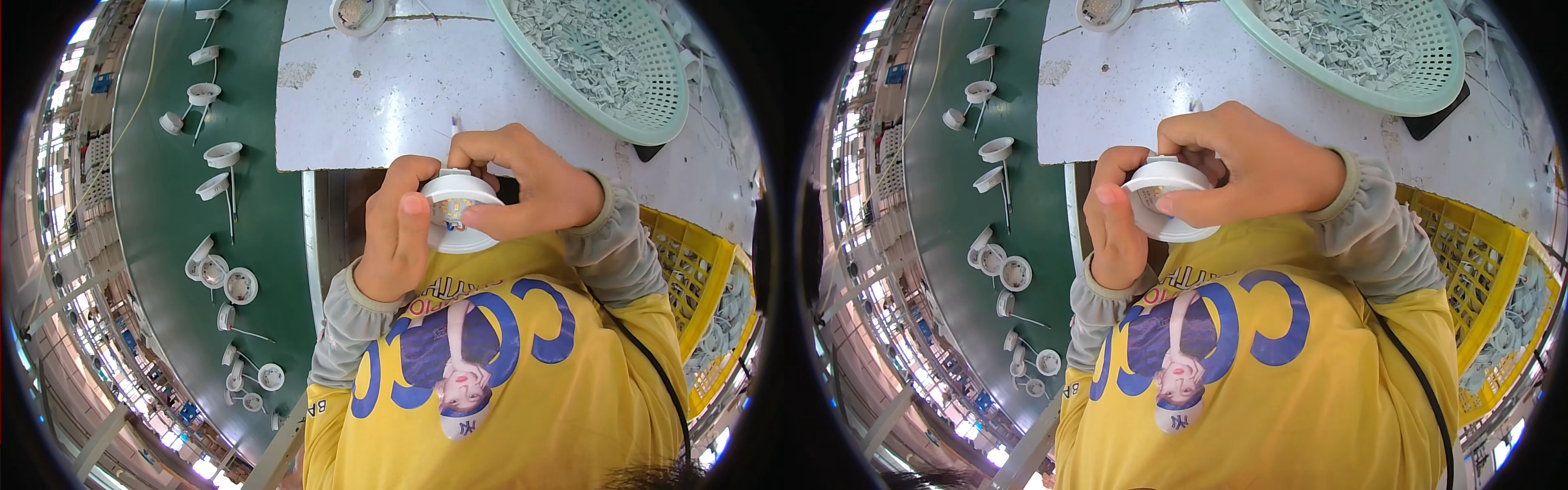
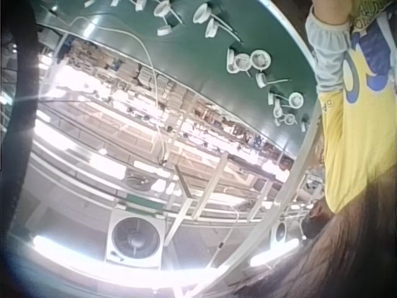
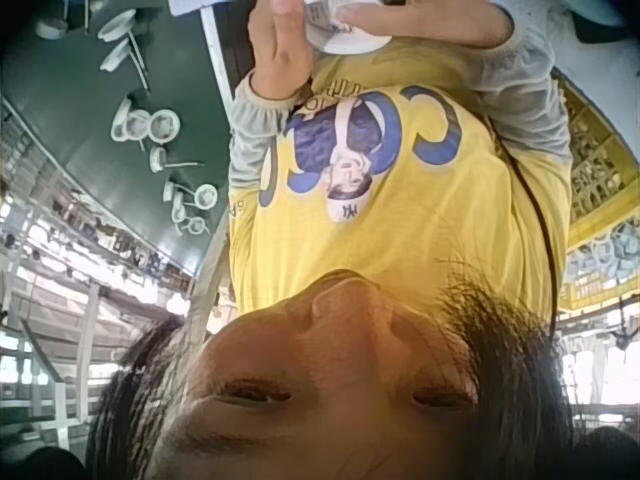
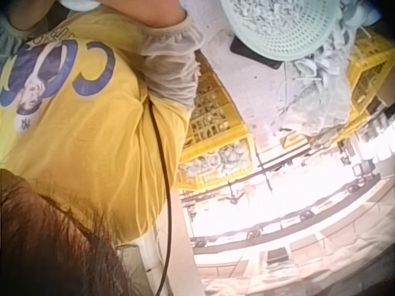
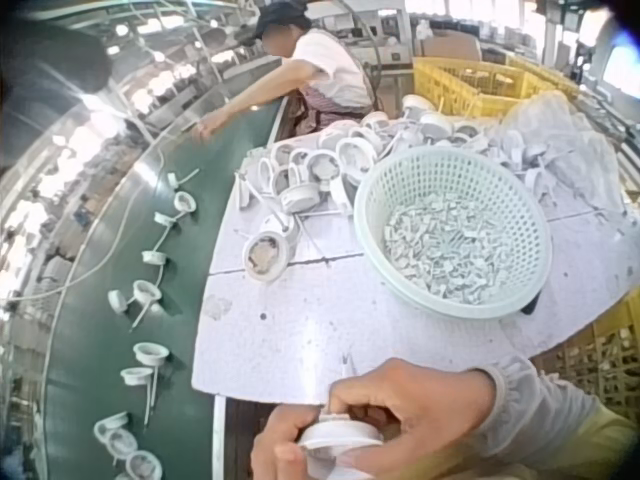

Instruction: The person assembles LED light fixtures by picking circular light casings, taking plastic clips from a basket, and attaching the clips into the casing edges by hand before setting the assembled lights onto a conveyor belt.

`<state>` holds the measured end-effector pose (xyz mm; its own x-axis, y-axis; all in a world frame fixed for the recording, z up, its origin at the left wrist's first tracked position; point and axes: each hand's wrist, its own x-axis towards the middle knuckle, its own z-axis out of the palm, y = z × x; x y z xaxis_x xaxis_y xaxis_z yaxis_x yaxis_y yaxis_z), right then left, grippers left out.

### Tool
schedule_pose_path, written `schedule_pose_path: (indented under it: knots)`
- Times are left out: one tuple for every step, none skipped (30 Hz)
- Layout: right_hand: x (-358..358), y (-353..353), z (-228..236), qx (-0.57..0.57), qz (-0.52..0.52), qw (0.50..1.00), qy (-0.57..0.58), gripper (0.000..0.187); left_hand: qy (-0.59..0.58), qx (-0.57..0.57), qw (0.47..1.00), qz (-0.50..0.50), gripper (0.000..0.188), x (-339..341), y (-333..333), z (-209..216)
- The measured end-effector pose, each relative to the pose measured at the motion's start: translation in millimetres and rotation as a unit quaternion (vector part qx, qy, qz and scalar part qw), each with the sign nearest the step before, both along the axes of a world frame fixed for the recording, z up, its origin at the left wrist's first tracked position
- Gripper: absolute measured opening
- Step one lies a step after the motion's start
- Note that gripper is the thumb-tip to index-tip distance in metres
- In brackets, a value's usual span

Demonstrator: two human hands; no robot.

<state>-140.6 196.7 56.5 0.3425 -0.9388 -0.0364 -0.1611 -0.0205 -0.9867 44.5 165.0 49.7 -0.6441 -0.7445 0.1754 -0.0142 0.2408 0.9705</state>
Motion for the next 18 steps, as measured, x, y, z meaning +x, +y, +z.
schedule_pose_path:
  knots:
    - [-1.6, -0.5, -0.7, -0.042, 0.017, 0.998, -0.049, 0.025, 0.0, 0.0, 1.0, 0.001, 0.045, -0.2, 1.4, 0.2]
    - [-2.8, -0.5, -1.1, -0.083, 0.034, 0.991, -0.097, 0.029, 0.022, 0.036, 0.999, 0.015, 0.046, -1.1, 3.6, 0.5]
    - [-4.2, 0.6, -0.7, -0.082, 0.034, 0.991, -0.097, 0.029, 0.045, 0.072, 0.996, 0.028, 0.046, -1.8, 5.1, 0.6]
    - [-5.7, 1.7, -0.3, -0.034, 0.032, 0.99, -0.132, 0.027, 0.045, 0.073, 0.996, 0.029, 0.046, -1.6, 4.8, 0.7]
    - [-6.5, 2.7, -0.2, 0.014, 0.029, 0.986, -0.166, 0.027, 0.03, 0.075, 0.996, 0.034, 0.046, -1.2, 4.2, 0.6]
    - [-7.1, 2.4, -1.0, 0.014, 0.031, 0.986, -0.166, 0.027, 0.015, 0.075, 0.996, 0.04, 0.046, -1.3, 3.4, 1.1]
    - [-7.3, 1.8, -2.8, 0.024, 0.027, 0.982, -0.185, 0.027, 0.015, 0.075, 0.996, 0.042, 0.046, -1.2, 3.8, 0.4]
    - [-7.7, 1.3, -4.6, 0.033, 0.024, 0.978, -0.204, 0.028, 0.016, 0.084, 0.995, 0.045, 0.046, -1.0, 4.7, -1.1]
    - [-8.6, 1.5, -7.2, 0.034, 0.025, 0.978, -0.204, 0.028, 0.016, 0.094, 0.994, 0.047, 0.047, -0.5, 5.6, -2.4]
    - [-9.9, 1.9, -9.8, 0.065, 0.039, 0.978, -0.195, 0.027, 0.016, 0.094, 0.994, 0.047, 0.047, -0.4, 6.1, -1.3]
    - [-10.7, 2.5, -11.2, 0.096, 0.054, 0.976, -0.187, 0.027, 0.01, 0.109, 0.993, 0.049, 0.047, -0.8, 6.6, 0.9]
    - [-11.6, 2.4, -10.7, 0.095, 0.054, 0.976, -0.187, 0.027, 0.004, 0.123, 0.991, 0.051, 0.047, -1.4, 6.4, 2.3]
    - [-12.5, 2.2, -9.9, 0.102, 0.063, 0.976, -0.184, 0.028, 0.004, 0.123, 0.991, 0.051, 0.047, -0.6, 5.6, 1.7]
    - [-13.3, 2.1, -9.5, 0.109, 0.071, 0.975, -0.181, 0.028, -0.011, 0.117, 0.992, 0.041, 0.054, 1.3, 4.5, 0.4]
    - [-13.0, 3.1, -9.7, 0.108, 0.071, 0.975, -0.18, 0.028, -0.025, 0.111, 0.993, 0.031, 0.061, 2.5, 4.4, -0.3]
    - [-12.3, 4.4, -10.7, 0.116, 0.064, 0.97, -0.202, 0.026, -0.023, 0.11, 0.993, 0.03, 0.061, 2.2, 5.2, 0.3]
    - [-11.8, 5.6, -10.9, 0.124, 0.058, 0.965, -0.224, 0.024, -0.017, 0.113, 0.993, 0.024, 0.062, 1.7, 6.4, 1.2]
    - [-11.5, 6.0, -9.5, 0.124, 0.058, 0.965, -0.223, 0.024, -0.011, 0.116, 0.993, 0.019, 0.063, 0.9, 6.6, 1.8]
